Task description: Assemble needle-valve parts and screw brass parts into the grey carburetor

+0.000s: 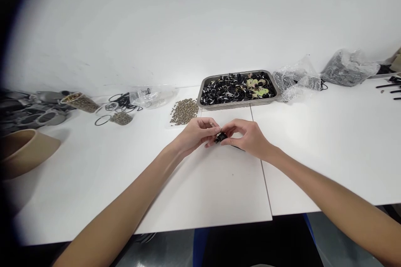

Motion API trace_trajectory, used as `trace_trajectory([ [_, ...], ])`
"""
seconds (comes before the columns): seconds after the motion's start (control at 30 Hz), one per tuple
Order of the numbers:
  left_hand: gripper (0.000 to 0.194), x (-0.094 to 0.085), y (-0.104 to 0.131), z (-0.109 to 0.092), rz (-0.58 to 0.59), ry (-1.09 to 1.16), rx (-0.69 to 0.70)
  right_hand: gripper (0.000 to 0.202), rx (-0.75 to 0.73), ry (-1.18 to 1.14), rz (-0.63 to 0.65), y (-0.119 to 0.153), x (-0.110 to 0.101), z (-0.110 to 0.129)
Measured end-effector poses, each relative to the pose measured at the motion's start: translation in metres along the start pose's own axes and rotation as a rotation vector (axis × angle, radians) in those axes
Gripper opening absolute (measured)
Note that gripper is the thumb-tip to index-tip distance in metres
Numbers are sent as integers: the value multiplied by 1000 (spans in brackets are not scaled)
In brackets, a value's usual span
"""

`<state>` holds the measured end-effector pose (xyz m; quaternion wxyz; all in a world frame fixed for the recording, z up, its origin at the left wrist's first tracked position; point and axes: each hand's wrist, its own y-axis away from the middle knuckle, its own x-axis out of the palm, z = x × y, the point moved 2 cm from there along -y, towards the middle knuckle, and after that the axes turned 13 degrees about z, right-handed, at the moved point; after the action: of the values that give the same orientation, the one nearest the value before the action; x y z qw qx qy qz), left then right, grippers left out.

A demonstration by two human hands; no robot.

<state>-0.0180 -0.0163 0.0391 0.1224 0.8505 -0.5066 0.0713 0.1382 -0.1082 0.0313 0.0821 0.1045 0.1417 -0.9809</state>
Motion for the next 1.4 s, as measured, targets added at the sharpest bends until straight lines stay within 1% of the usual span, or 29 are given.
trace_trajectory([
  [0.07, 39, 0, 0, 1, 26, 34, -1, 31, 34, -81, 16, 0, 1, 1],
  [0.17, 39, 1, 0, 3, 63, 91, -8, 33, 50, -132, 26, -1, 1, 1],
  [0.33, 37, 4, 2, 4, 56, 132, -2, 36, 44, -156, 54, -1, 2, 1],
  [0.5, 40, 10, 3, 0, -31, 89, 38, 34, 69, -202, 48, 0, 4, 7],
  [0.63, 46, 13, 4, -5, -133, 34, 69, 33, 93, -215, -11, -1, 1, 11],
  [0.7, 48, 13, 5, -8, -198, -17, 99, 34, 115, -207, -56, -2, -2, 11],
  [0.8, 41, 12, 7, -12, -268, -190, 157, 34, 163, -190, -97, -4, -6, 9],
  [0.9, 31, 15, 10, -17, -272, -509, 231, 32, 192, -189, -94, -5, -8, 8],
  [0.97, 28, 18, 13, -20, -309, -730, 293, 31, 186, -187, -98, -5, -8, 8],
  [1.03, 29, 19, 15, -22, -323, -856, 332, 32, 172, -181, -107, -5, -9, 7],
  [1.07, 30, 20, 15, -21, -298, -875, 335, 33, 167, -179, -107, -5, -10, 7],
  [1.17, 32, 21, 12, -14, -169, -854, 304, 35, 159, -196, -95, -4, -10, 5],
  [1.2, 31, 21, 11, -11, -155, -832, 299, 34, 160, -207, -90, -4, -10, 5],
  [1.3, 23, 21, 10, -3, -195, -766, 322, 32, 164, -249, -81, -3, -8, 5],
  [1.4, 18, 25, 12, 1, -236, -746, 377, 33, 161, -288, -89, -2, -6, 6],
])
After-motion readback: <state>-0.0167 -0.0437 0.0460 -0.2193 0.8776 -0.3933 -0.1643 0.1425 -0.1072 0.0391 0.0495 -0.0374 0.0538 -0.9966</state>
